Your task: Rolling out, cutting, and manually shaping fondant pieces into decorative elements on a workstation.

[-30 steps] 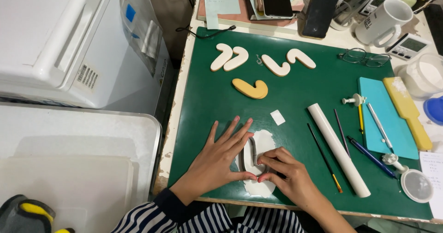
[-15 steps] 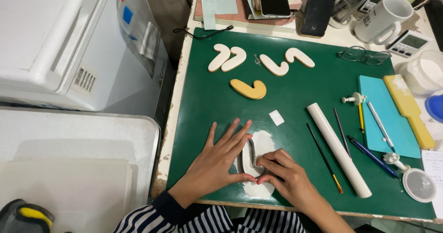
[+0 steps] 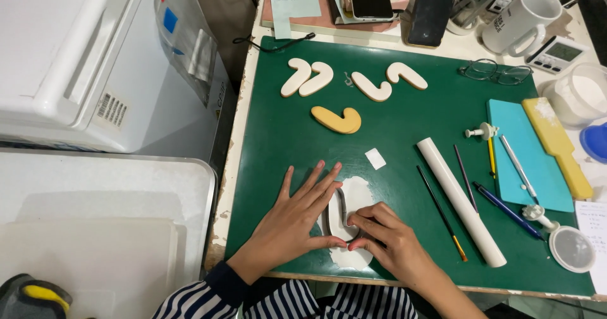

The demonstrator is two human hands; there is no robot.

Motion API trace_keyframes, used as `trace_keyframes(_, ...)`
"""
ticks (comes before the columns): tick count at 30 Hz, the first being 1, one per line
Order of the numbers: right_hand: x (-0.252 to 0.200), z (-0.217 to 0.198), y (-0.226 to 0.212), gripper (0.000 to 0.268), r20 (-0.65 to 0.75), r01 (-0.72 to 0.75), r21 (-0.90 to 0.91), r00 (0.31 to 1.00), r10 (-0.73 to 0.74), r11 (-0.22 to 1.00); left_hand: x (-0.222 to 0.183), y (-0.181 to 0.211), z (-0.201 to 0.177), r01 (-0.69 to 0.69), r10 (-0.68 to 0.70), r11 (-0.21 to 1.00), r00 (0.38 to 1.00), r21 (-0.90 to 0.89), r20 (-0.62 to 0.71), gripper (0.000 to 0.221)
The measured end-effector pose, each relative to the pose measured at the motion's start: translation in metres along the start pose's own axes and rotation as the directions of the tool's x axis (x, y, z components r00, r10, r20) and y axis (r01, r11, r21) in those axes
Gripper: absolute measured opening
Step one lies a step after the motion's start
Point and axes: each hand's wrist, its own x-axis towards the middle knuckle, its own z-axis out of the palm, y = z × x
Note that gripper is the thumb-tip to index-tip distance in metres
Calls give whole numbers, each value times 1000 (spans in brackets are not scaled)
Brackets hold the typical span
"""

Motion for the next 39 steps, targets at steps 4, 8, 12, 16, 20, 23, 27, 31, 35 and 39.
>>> trace_keyframes(4, -2, 1, 4, 36, 5, -21, -15, 1000, 21, 1000, 1, 0, 0, 13, -13, 1000, 1000, 11, 2, 102)
trace_keyframes(8, -2, 1, 4, 37, 11, -13, -28, 1000, 13, 1000, 2, 1, -3, 2, -2, 1000, 1000, 5, 9, 102)
trace_keyframes(12, 2, -1, 1, 35, 18, 3, -34, 1000, -2, 999, 0, -1, -1, 2, -1, 1000, 1000, 28, -5, 102)
trace_keyframes(16, -3, -11, 3, 34, -13, -49, 37, 999, 49, 998, -4, 3, -11, 29, -35, 985, 999, -169, -31, 87)
trace_keyframes(20, 1, -37, 2, 32, -179, -177, -78, 971, 161, 981, -3, 0, -7, 123, -185, 895, 977, -429, -106, 65)
trace_keyframes(23, 5, -51, -2, 30, -246, -287, -133, 937, 249, 949, -2, 0, -6, 157, -238, 875, 963, -459, -125, 57)
trace_keyframes(27, 4, -54, -6, 32, -286, -427, -108, 878, 383, 898, -2, 0, -5, 178, -259, 873, 958, -454, -122, 42)
trace_keyframes(31, 5, -54, 4, 32, -323, -516, -219, 839, 437, 828, -3, -5, 12, 190, -254, 925, 953, -329, -167, 45)
trace_keyframes(35, 3, -47, 30, 35, -336, -448, -461, 887, 317, 766, -4, -7, 20, 182, -224, 956, 960, -231, -171, 45)
trace_keyframes(39, 14, -40, 18, 48, -400, -418, -647, 898, 184, 638, -5, -7, 19, 172, -205, 960, 970, -221, -131, 44)
